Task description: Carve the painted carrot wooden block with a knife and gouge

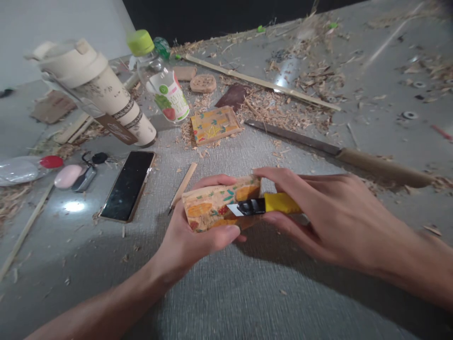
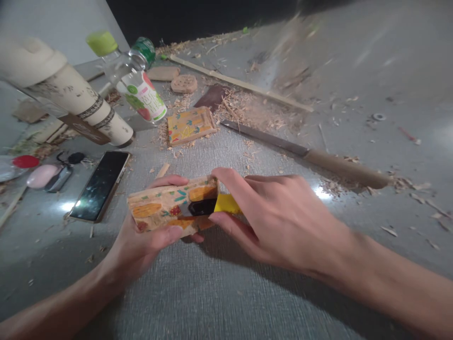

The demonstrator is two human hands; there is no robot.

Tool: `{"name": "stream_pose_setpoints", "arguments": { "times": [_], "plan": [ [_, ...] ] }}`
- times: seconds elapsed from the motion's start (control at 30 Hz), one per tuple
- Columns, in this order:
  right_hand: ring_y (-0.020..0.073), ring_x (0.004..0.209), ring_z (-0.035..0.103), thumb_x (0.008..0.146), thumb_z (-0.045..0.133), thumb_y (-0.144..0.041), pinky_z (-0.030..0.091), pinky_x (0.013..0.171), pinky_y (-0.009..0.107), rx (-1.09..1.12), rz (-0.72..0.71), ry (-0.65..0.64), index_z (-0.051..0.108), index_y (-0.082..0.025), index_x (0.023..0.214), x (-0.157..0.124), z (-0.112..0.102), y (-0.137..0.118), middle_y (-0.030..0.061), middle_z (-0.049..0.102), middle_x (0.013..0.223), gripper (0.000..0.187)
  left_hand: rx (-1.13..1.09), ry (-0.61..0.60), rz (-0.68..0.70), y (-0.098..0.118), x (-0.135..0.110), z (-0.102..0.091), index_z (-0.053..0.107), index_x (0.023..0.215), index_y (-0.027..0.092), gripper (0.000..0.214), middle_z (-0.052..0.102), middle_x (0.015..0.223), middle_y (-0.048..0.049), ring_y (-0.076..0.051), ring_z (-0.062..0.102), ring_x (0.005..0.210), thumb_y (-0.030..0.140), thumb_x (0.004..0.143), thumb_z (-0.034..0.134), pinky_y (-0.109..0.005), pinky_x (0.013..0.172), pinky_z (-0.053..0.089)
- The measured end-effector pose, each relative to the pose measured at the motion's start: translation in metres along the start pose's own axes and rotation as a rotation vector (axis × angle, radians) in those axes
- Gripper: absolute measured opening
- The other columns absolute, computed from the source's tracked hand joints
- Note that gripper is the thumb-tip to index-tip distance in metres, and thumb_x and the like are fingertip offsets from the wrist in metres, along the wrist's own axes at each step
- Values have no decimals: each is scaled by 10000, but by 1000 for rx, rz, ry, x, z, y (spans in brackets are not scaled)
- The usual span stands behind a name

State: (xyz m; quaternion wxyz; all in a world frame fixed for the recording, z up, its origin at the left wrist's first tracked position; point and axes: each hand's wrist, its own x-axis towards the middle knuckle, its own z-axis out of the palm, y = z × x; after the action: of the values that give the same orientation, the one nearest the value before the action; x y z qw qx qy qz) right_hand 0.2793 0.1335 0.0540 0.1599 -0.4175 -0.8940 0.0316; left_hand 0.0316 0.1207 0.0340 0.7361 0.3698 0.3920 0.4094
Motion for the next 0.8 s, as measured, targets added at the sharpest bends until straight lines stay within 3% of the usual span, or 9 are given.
{"name": "stream_pose_setpoints", "arguments": {
  "times": [0.27, 0.4, 0.8],
  "plan": [
    [218, 508, 647, 1109, 431, -482, 226, 515, 325, -19, 18, 2, 532, -163, 1373, -1, 1, -1, 56, 762, 770, 426, 38, -6, -4, -1, 0, -2, 676, 1371, 301, 615, 790, 1276, -50, -257, 806, 1001, 166, 819, 911, -374, 773, 738],
    [225, 495, 634, 1101, 427, -481, 191, 517, 327, -54, 56, -5, 546, -170, 1380, -1, 3, -2, 79, 783, 800, 434, 62, 18, -51, 1, 0, 1, 629, 1452, 261, 707, 794, 1301, -96, -292, 814, 1040, 206, 813, 926, -367, 782, 738],
    [234, 571, 676, 1099, 415, -415, 202, 531, 349, -87, 74, 4, 537, -169, 1405, -6, 8, -10, 84, 798, 871, 411, 25, 94, -82, 1, -2, 8, 632, 1418, 211, 638, 805, 1254, -102, -311, 818, 1039, 176, 835, 888, -351, 735, 743]
  ]
}}
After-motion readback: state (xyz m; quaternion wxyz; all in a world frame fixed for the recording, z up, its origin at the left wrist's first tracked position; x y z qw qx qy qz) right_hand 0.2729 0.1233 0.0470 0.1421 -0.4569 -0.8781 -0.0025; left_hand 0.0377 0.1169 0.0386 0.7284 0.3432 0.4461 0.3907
